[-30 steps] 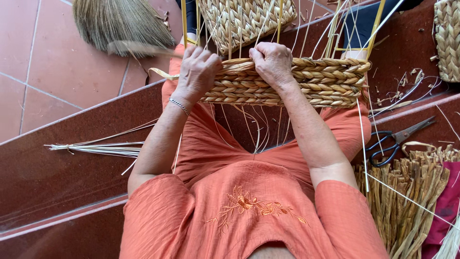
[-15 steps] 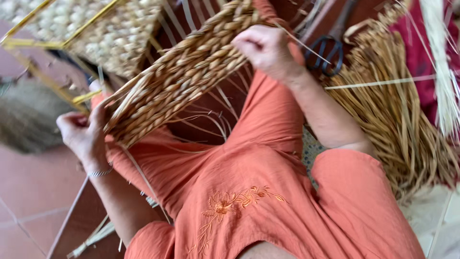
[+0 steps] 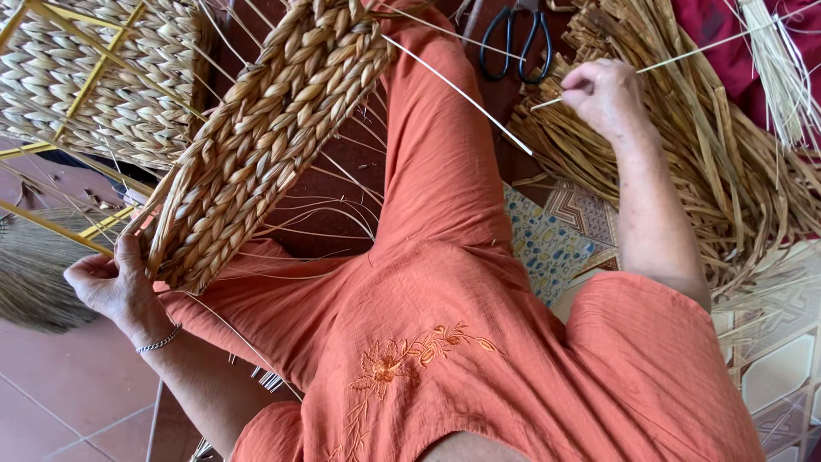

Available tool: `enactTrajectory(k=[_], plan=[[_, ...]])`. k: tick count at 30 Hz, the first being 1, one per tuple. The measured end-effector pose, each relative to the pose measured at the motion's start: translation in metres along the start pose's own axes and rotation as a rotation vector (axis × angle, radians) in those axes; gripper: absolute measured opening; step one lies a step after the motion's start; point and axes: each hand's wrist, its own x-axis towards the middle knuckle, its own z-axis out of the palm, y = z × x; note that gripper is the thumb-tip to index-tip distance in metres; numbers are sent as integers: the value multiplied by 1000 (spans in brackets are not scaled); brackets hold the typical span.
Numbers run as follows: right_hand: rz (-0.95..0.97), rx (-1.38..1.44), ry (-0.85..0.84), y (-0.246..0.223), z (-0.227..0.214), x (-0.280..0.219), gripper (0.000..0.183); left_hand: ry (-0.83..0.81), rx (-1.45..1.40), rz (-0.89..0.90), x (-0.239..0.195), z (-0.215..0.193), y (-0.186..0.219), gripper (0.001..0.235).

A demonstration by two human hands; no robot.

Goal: The person weaves a basket by hand, interlacing dried palm leaves through a metal frame. They repeatedly pull and tighten the strands to form a tight weave pattern along the basket's edge.

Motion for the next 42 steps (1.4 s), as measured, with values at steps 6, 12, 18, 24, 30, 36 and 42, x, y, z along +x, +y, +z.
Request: enactTrajectory(k=[6, 12, 18, 24, 30, 36, 42], plan=[[-264, -579, 273, 11, 19, -2, 9, 13, -112, -48, -4, 10, 15, 47], [-351, -672, 364, 53, 1, 6, 11, 38, -10, -26, -2, 8, 13, 45], [-458, -471, 628, 57, -33, 72, 25, 58, 56, -24, -1, 2, -4, 43], [-420, -374, 755, -1, 22, 151, 33, 82, 61, -34, -2, 6, 6, 47], [-371, -231, 830, -40, 59, 194, 12, 62, 84, -9, -2, 9, 15, 44], [-244, -107, 690, -16, 35, 153, 24, 74, 19, -20, -4, 12, 12, 46], [-122, 12, 524, 55, -21, 46, 18, 53, -37, -38, -4, 10, 16, 41]])
